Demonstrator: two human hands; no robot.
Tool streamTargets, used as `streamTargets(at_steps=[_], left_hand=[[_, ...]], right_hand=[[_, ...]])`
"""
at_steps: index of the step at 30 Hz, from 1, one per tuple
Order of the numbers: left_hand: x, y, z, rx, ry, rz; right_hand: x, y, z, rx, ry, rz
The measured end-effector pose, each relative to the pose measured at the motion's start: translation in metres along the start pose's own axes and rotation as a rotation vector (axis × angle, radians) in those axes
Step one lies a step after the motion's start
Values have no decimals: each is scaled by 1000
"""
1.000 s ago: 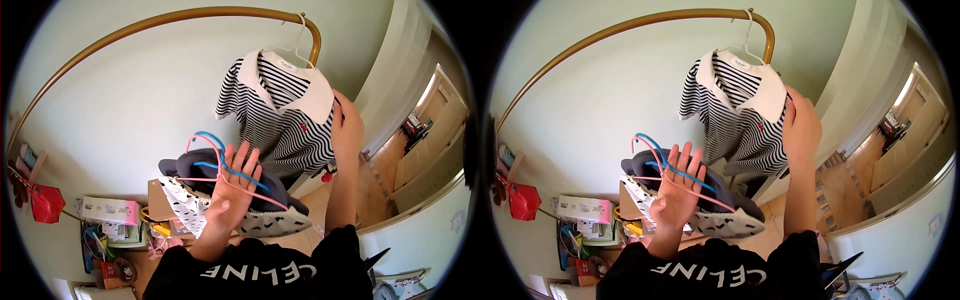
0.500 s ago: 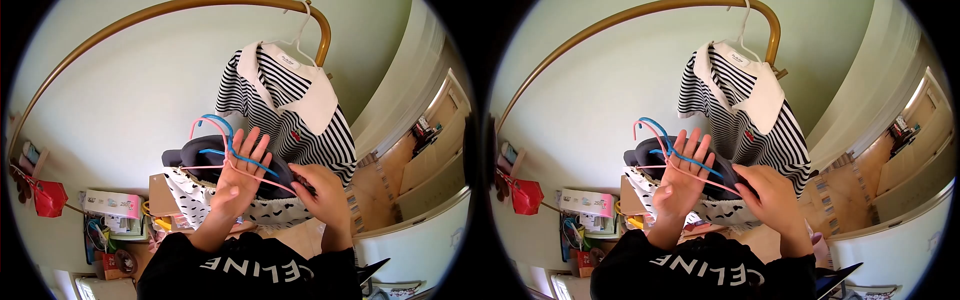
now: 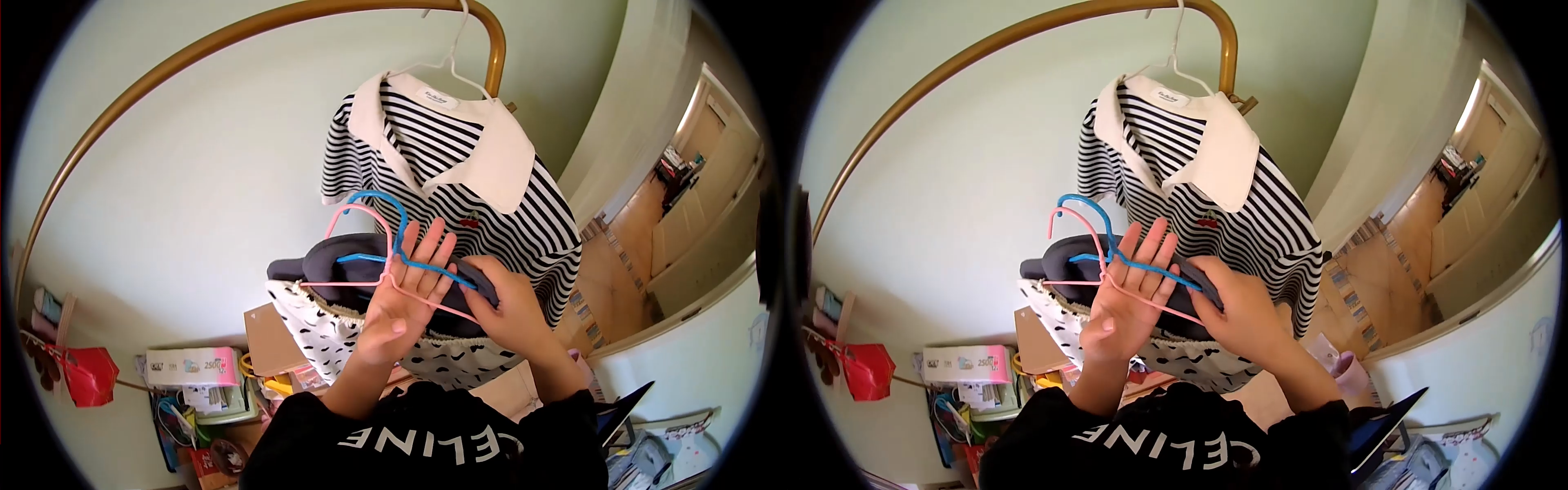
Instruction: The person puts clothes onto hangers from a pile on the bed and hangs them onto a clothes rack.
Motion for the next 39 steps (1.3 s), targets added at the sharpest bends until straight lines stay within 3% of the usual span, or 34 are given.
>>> streamTargets(at_steps=[6,10,13,16,22,24,26,29,32,33,35,37,39], left_hand=[[4,-9,12,-4,-57,-54],[2,-15,28,41,-49,-90],[-4,-17,32,55,-47,-95],[-9,-19,32,65,-65,-75],[-10,-22,27,68,-78,-53],[-13,-23,26,57,-79,-43],[-17,-25,23,44,-74,-31],[-16,-26,23,51,-74,-56],[-18,-26,24,71,-50,-42],[-19,-25,24,74,-41,-32],[-22,-23,24,89,-27,-11],[-25,-19,24,104,-16,4],[-25,-17,26,145,-4,-2]], right_hand=[[-25,12,-17,-75,178,260],[-58,29,-52,-281,-70,461],[-86,42,-75,-290,-96,607],[-107,63,-91,-300,-105,673],[-107,99,-81,-341,-413,713],[-92,103,-64,-262,-447,657],[-97,105,-50,-272,-473,740],[-122,101,-37,-84,-421,754],[-109,68,-58,-213,-470,860],[-98,53,-69,-379,-660,858],[-68,23,-74,-487,-658,682],[-32,1,-58,-447,-531,222],[3,-24,-35,-348,-435,-101]])
Point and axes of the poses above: each hand's wrist, its own y-axis towards the middle knuckle, its own x-axis out of the palm, z = x × y, the point moved 6 cm from there along y, towards the middle knuckle, and after that the axes turned 8 degrees about x, right-handed, at the moved point
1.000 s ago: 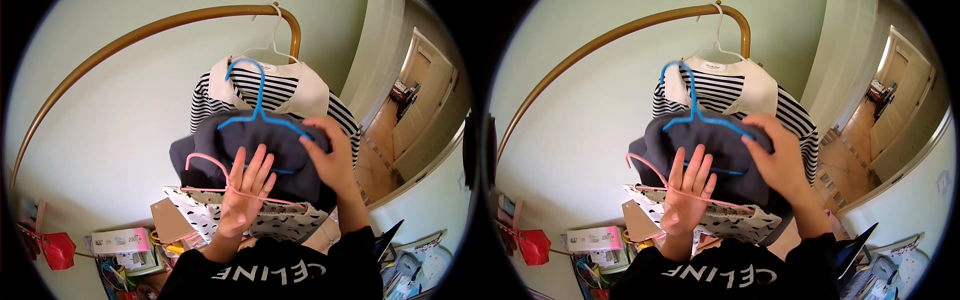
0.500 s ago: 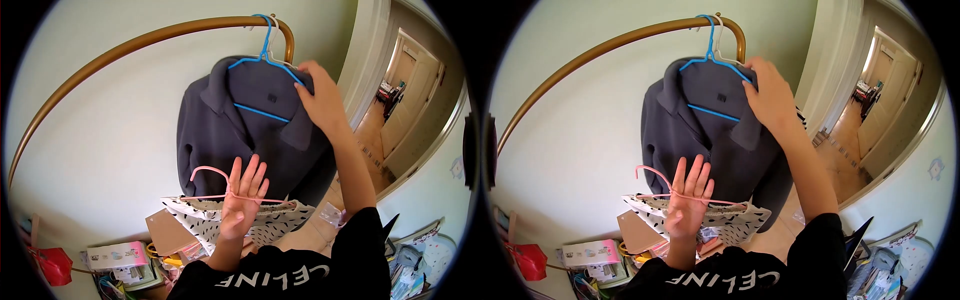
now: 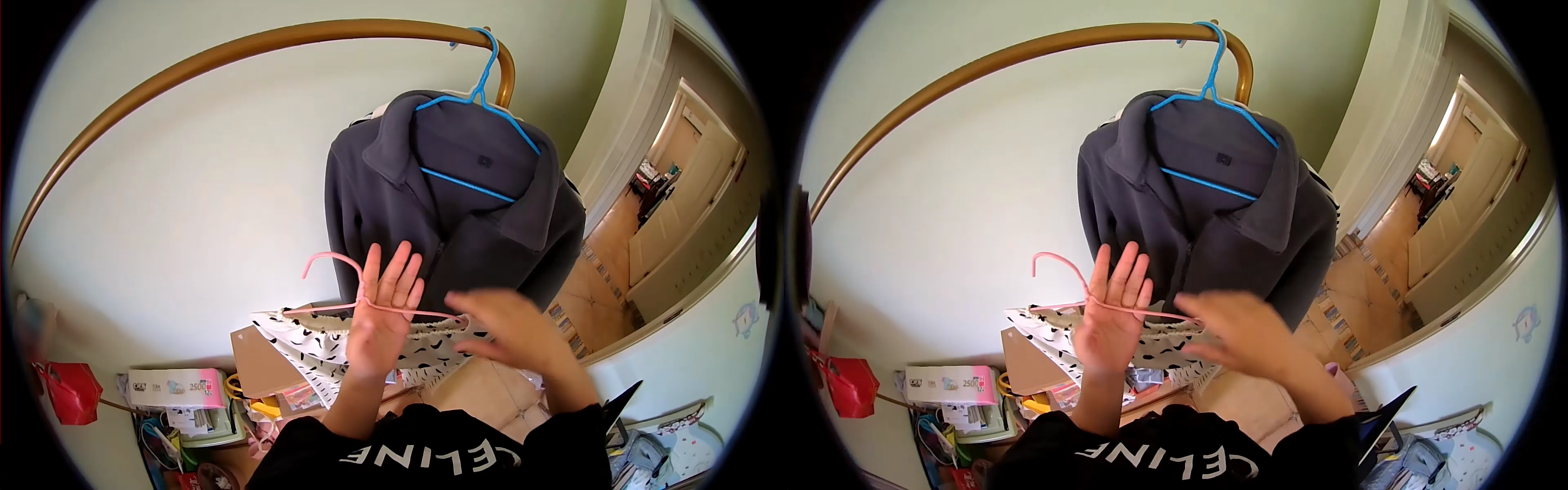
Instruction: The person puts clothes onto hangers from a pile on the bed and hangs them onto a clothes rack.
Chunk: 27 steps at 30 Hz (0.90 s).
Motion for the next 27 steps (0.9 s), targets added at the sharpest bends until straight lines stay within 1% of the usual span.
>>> streamTargets(at_steps=[1,2,4,5,9,12,13,14,15,16,17,19,22,25,26,27], left_hand=[[2,1,1,7,-47,29],[3,0,1,-3,-41,74],[8,-5,-4,-25,-29,159],[11,-4,-8,-27,-19,123],[22,1,-22,-99,-20,-25],[29,-5,-30,-172,26,-82],[30,-9,-33,-195,30,-95],[30,-13,-35,-212,43,-92],[27,-16,-36,-226,56,-89],[25,-19,-38,-225,64,-89],[22,-21,-38,-228,75,-82],[17,-24,-38,-229,95,-60],[15,-27,-35,-203,139,-53],[14,-30,-39,-205,170,-7],[13,-30,-42,-214,177,20],[11,-31,-44,-225,184,47]], right_hand=[[17,-10,0,-26,-34,-46],[24,-19,0,-123,-130,79],[30,-32,6,-131,-80,239],[30,-37,9,-125,-48,327],[18,-46,19,-78,-141,491],[-15,-37,28,-47,-224,640],[-31,-33,30,1,-225,668],[-44,-29,35,8,-171,733],[-59,-23,37,-29,-155,820],[-72,-18,38,-4,-211,862],[-85,-11,39,90,-177,881],[-101,6,42,116,-97,937],[-116,30,45,158,-81,862],[-115,42,53,159,-57,840],[-112,44,57,119,-55,847],[-111,46,59,142,-33,824]])
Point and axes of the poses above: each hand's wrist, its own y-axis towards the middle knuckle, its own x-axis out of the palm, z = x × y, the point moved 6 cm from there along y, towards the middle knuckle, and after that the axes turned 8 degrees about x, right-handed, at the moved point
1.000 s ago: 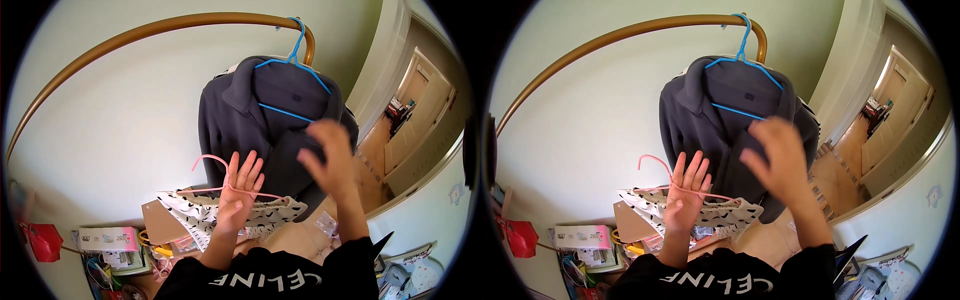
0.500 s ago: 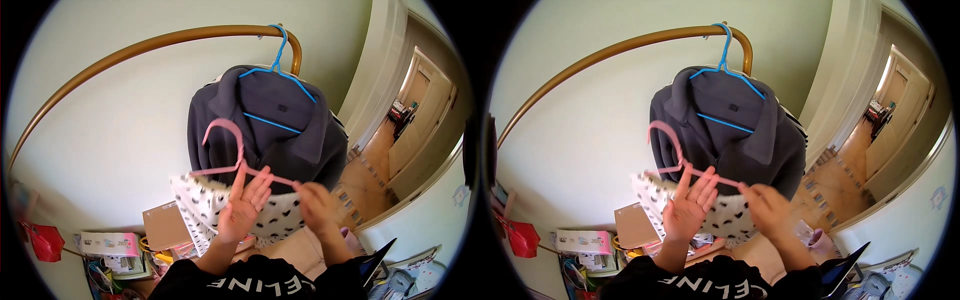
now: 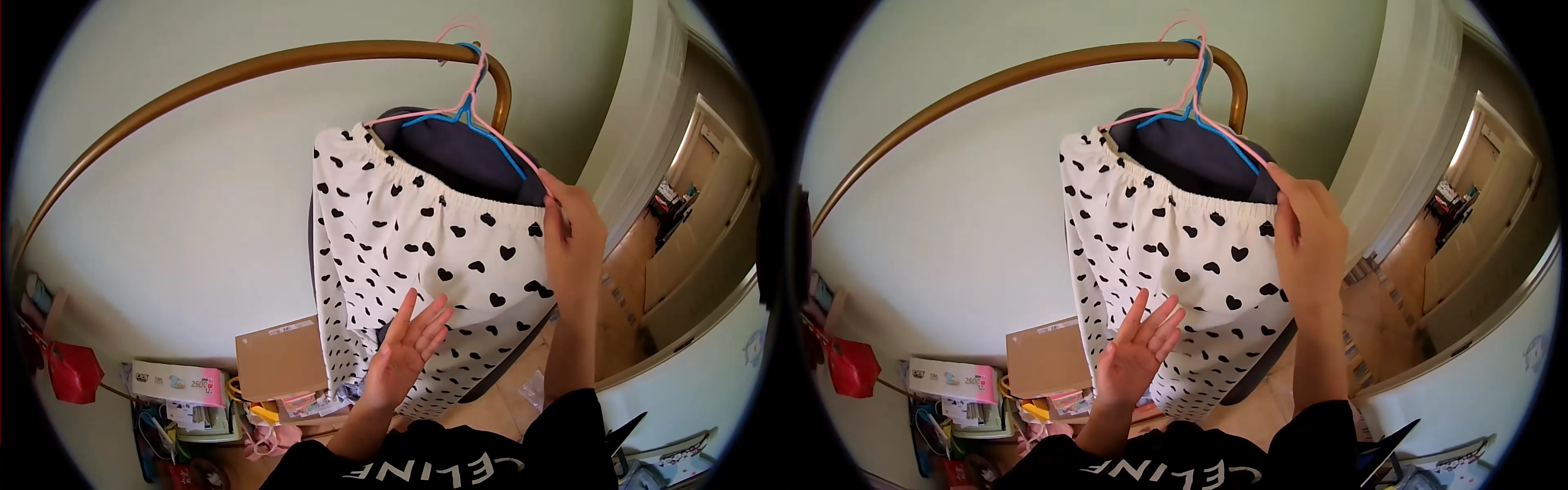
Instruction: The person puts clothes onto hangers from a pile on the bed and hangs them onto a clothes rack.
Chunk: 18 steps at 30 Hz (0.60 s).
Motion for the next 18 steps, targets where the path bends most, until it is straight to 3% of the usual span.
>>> streamTargets(at_steps=[8,11,14,15,18], left_hand=[[-6,1,-13,-69,-38,-64],[-17,-2,-10,-102,-67,-65],[-14,0,-4,-156,-74,-102],[-12,1,-1,-176,-69,-122],[-22,1,14,-223,-66,-161]], right_hand=[[10,-11,6,5,-54,12],[6,-19,0,140,-13,-54],[-8,-25,-3,433,264,-202],[-13,-28,-5,445,363,-191],[-18,-35,-17,431,203,-58]])
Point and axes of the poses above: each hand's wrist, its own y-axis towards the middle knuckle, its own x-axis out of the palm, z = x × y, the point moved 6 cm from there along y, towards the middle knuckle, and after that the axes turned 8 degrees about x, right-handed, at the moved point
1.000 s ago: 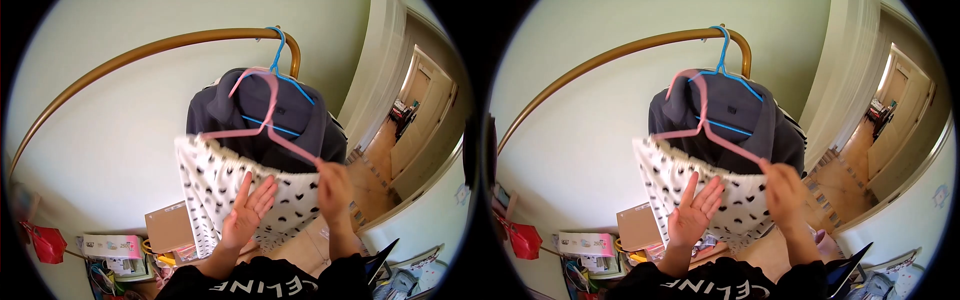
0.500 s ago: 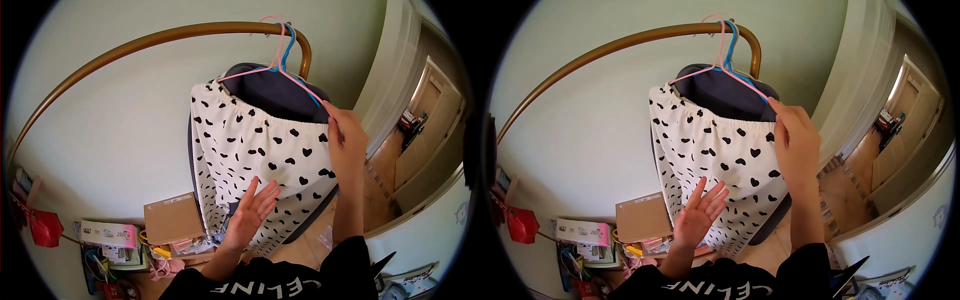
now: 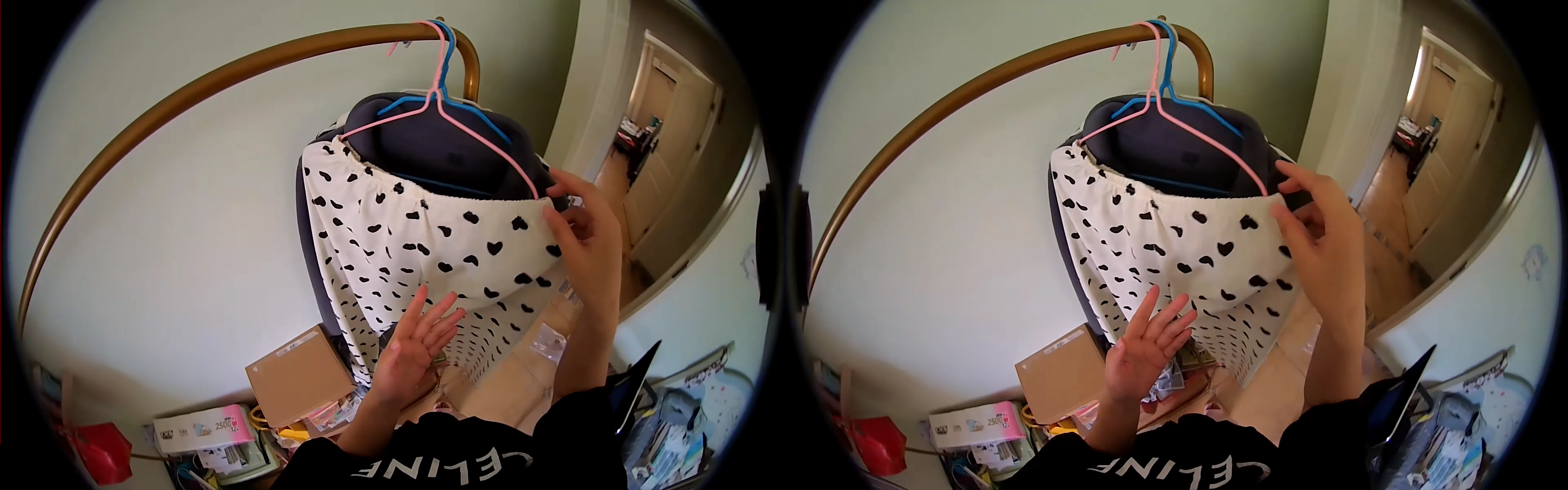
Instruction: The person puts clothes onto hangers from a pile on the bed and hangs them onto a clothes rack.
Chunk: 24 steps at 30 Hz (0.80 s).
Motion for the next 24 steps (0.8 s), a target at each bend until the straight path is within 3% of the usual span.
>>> streamTargets(at_steps=[5,8,14,18,24], left_hand=[[-14,-22,10,-83,-45,-34],[-19,-33,-1,-195,-106,-71],[17,-48,-52,-451,-244,-240],[68,-71,-102,-642,-307,-407],[177,-141,-158,-848,-366,-710]], right_hand=[[-1,-21,40,10,-203,169],[-21,-62,116,193,-105,189],[-85,-210,144,503,-261,211],[-146,-332,102,728,-280,415],[-222,-565,-18,947,-454,1044]])
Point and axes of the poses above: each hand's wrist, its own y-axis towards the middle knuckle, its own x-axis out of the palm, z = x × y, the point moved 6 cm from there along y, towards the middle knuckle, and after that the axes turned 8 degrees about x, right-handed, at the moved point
